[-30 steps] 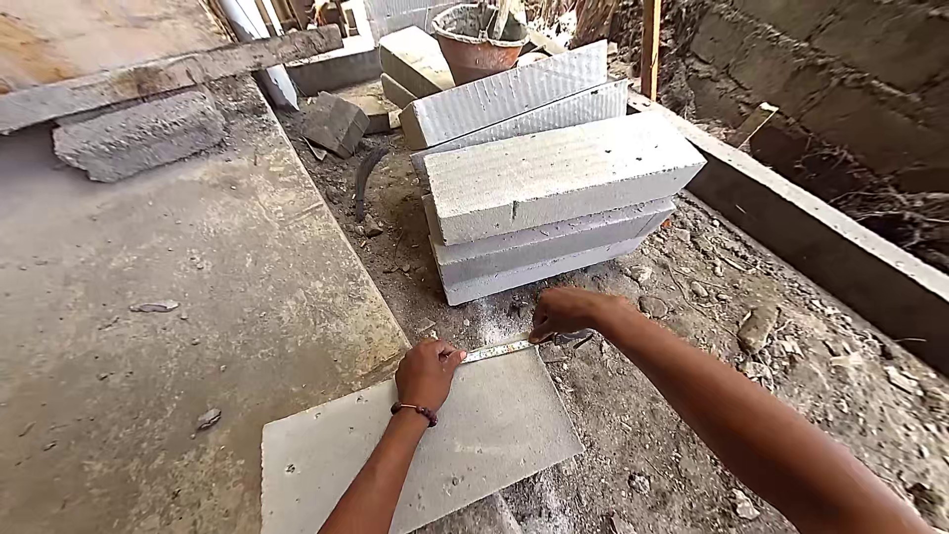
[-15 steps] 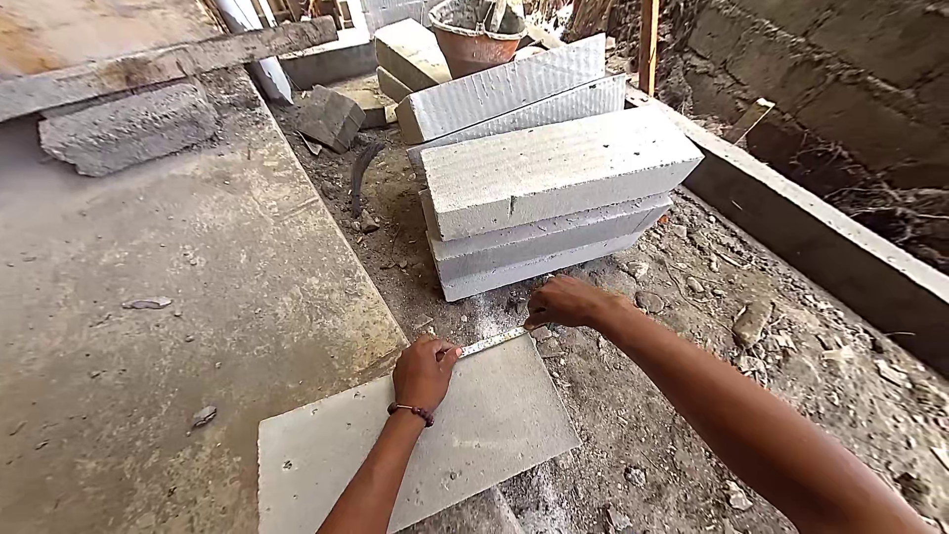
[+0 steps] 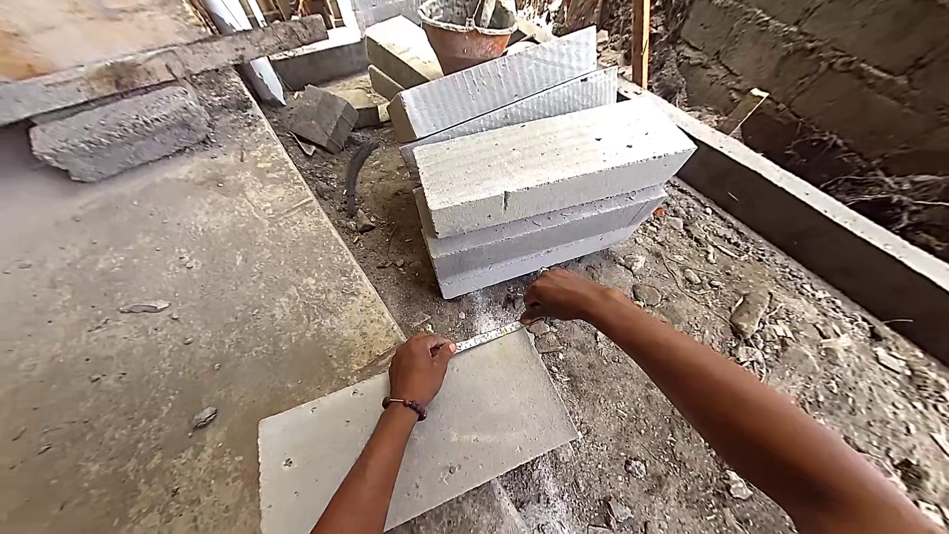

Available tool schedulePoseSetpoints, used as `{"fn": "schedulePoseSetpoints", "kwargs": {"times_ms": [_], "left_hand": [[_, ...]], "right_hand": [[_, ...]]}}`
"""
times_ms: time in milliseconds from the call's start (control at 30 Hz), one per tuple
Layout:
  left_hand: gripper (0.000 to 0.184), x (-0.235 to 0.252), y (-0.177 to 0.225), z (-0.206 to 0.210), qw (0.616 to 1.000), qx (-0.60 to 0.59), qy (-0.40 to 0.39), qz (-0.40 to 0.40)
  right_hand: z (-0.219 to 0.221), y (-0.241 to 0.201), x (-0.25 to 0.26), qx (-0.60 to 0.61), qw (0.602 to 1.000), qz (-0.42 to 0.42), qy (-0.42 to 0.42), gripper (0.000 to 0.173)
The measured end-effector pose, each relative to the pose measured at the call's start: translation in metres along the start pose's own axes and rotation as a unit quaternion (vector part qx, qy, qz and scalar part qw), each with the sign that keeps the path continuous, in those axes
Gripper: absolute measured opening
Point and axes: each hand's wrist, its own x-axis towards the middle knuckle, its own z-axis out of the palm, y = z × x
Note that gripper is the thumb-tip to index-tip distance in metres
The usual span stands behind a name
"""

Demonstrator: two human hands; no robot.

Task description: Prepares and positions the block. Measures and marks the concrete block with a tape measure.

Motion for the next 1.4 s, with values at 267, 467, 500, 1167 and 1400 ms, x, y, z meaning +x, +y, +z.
{"fn": "schedulePoseSetpoints", "kwargs": {"times_ms": [267,467,500,1167,1400], "left_hand": [[0.024,0.011,0.004,-0.019,0.993,-0.028,-0.1,-0.052],[0.021,0.011,0.0,-0.015,0.997,-0.009,-0.078,0.006],[0.02,0.01,-0.002,-0.012,0.998,0.0,-0.061,0.032],[0.021,0.009,-0.005,-0.006,0.998,0.029,-0.04,0.049],[0.019,0.011,-0.004,-0.011,0.997,0.009,-0.062,0.036]], "right_hand": [[-0.002,-0.004,0.0,0.005,1.0,0.013,-0.001,0.047],[-0.005,-0.004,-0.002,0.0,1.0,0.017,-0.008,0.048],[-0.005,-0.004,-0.002,-0.002,1.0,0.018,-0.009,0.048],[0.001,0.0,0.0,0.01,1.0,0.014,0.001,0.049],[0.001,-0.002,-0.001,0.008,1.0,0.021,0.005,0.049]]}}
